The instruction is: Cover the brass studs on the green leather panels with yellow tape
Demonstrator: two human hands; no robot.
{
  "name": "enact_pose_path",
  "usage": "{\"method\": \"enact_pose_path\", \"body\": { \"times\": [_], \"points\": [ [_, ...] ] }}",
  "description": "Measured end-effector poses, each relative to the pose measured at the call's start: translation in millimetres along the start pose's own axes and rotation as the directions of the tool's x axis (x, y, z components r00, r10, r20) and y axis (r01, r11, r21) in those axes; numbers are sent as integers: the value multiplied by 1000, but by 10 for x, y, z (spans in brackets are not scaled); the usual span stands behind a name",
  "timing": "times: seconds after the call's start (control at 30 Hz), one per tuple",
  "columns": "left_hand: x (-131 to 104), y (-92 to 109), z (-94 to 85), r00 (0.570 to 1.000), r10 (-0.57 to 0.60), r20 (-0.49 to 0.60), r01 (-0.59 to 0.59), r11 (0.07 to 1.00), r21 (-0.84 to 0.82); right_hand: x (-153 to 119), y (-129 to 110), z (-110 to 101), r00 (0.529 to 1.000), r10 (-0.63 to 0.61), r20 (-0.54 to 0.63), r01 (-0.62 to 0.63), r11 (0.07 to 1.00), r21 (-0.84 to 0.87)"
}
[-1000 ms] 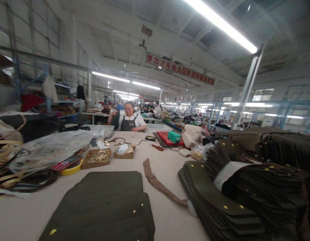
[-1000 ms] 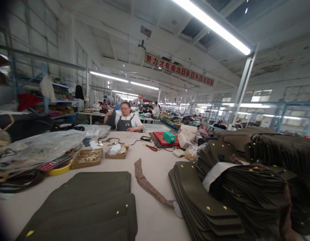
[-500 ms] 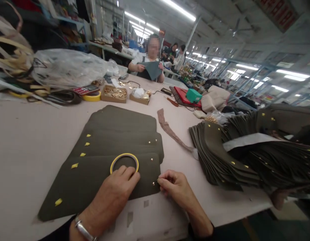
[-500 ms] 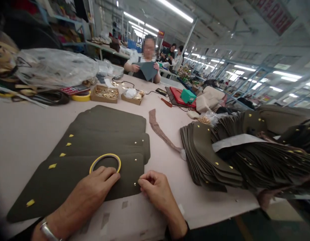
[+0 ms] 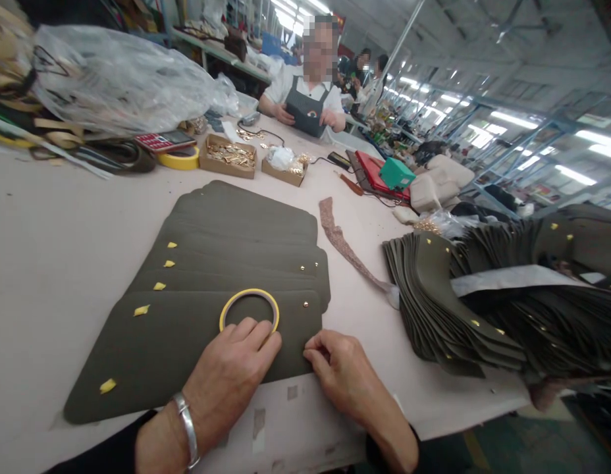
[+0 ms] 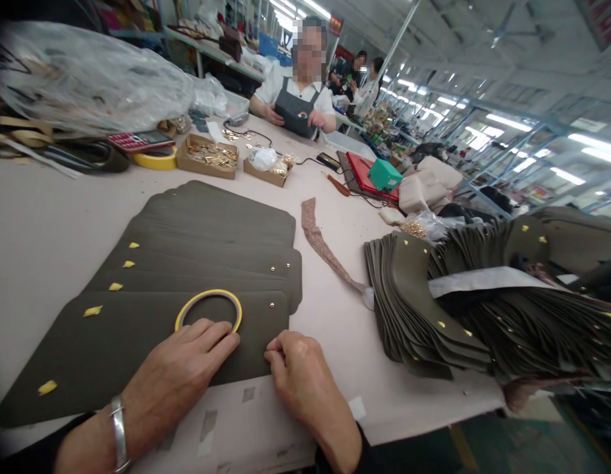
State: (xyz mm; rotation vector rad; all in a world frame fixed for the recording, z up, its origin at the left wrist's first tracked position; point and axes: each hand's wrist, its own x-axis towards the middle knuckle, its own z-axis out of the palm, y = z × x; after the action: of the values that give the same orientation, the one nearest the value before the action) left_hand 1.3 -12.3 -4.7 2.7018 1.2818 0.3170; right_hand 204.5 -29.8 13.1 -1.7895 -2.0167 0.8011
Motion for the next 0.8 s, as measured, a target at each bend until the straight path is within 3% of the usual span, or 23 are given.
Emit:
{"method": "enact_pose_path", "body": {
  "times": [0.17, 0.3, 0.43, 0.57, 0.63, 0.7, 0.8],
  "points": [
    [-4, -19, 7, 1000, 2, 1, -2, 1000, -14, -25, 96, -36, 998, -36, -56, 32, 997, -77],
    [-10, -28, 18, 1000, 2, 10, -1, 999, -48, -104, 214, -110, 953, -264, -150, 259, 965, -51],
    [-6, -25, 12, 1000, 3, -18, -4, 999, -47, -111, 206, -147, 832, -555, 11, 521, 773, -363],
    [-10, -22, 5, 1000, 1, -9, -2, 999, -44, -15, 158, -139, 770, -606, 200, 599, 579, -553],
    [-14, -21, 9, 1000, -4, 0, 4, 999, -49, 43, 130, -139, 771, -569, 286, 612, 541, -577],
    [-16, -18, 14, 1000, -9, 9, 10, 998, -59, 102, 86, -144, 802, -494, 336, 589, 562, -581],
    [-12, -17, 14, 1000, -21, 19, 22, 997, -71, 184, -14, -143, 899, -320, 300, 437, 711, -550]
  ]
}}
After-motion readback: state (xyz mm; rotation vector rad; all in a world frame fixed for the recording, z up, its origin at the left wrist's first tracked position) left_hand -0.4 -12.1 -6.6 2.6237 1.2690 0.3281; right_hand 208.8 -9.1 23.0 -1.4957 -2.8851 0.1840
